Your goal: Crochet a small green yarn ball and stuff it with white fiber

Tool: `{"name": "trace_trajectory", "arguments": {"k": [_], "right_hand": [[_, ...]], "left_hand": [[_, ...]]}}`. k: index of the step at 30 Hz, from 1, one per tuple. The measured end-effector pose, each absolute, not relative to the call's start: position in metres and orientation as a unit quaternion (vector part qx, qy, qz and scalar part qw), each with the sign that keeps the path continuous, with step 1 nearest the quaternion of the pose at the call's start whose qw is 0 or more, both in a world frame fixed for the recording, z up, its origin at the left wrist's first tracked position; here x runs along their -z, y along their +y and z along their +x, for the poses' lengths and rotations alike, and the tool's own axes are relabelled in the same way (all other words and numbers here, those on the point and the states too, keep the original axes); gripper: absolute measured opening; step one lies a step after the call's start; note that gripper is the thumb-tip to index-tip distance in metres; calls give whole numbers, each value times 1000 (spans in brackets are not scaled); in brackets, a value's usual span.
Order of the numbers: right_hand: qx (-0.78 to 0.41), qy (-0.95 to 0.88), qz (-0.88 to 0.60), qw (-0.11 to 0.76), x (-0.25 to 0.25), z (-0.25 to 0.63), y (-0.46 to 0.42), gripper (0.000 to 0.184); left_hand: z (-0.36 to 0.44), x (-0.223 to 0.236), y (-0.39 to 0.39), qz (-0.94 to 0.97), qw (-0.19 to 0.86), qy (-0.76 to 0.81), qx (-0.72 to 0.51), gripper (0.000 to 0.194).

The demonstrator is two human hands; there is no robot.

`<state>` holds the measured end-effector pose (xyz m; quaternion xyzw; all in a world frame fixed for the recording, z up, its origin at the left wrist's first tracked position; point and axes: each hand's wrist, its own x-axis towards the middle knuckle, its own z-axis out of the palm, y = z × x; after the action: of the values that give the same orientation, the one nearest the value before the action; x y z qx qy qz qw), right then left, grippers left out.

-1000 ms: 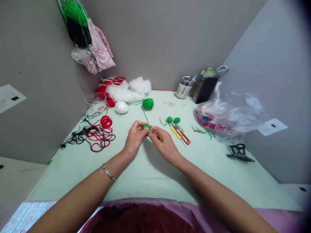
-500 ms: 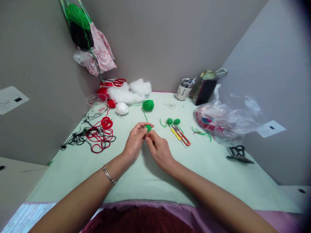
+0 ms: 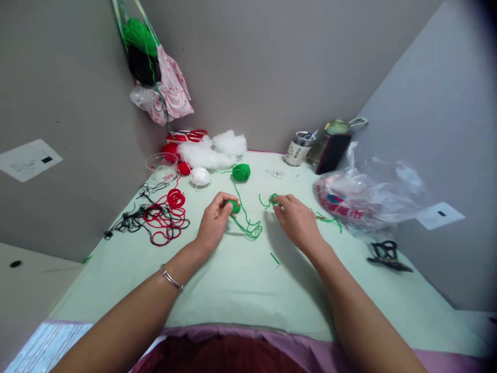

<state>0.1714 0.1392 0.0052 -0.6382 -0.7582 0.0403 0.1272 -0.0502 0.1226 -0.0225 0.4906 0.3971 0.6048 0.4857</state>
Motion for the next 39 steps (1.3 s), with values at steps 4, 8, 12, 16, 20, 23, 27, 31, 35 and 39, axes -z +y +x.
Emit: {"name": "trace_trajectory", "arguments": {"k": [4,8,12,16,20,23,27,31,35,39], "right_hand": [[-43,-751,-656,57,10,186,151,30],[-69,-758,-647,34,14,189,154,29],[-96,-767,-632,42,10,189,151,23],[-129,-767,-624,80,6,187,150,19],[-208,-777,-579,128,-5,180,145,25],[-363,-765,-491,205,-18,170,133,29],[-549,-673,-404,288,-22,156,118,28],[-610,-636,-389,269,-14,149,116,26],[-640,-605,-387,273,-7,147,119,24],[-687,-549,-380,288,-5,144,120,24]], "left_hand": [[-46,24,122,493,479,400,-606,22],[-45,26,122,485,484,404,-606,25],[-47,27,122,483,485,409,-604,24],[-47,27,122,483,480,413,-605,22],[-47,27,122,487,471,418,-605,21],[-47,30,122,495,463,425,-600,22],[-45,34,120,513,451,432,-589,21],[-42,34,117,530,439,436,-581,20],[-42,33,115,539,430,437,-578,19],[-42,34,116,546,424,435,-577,19]]}}
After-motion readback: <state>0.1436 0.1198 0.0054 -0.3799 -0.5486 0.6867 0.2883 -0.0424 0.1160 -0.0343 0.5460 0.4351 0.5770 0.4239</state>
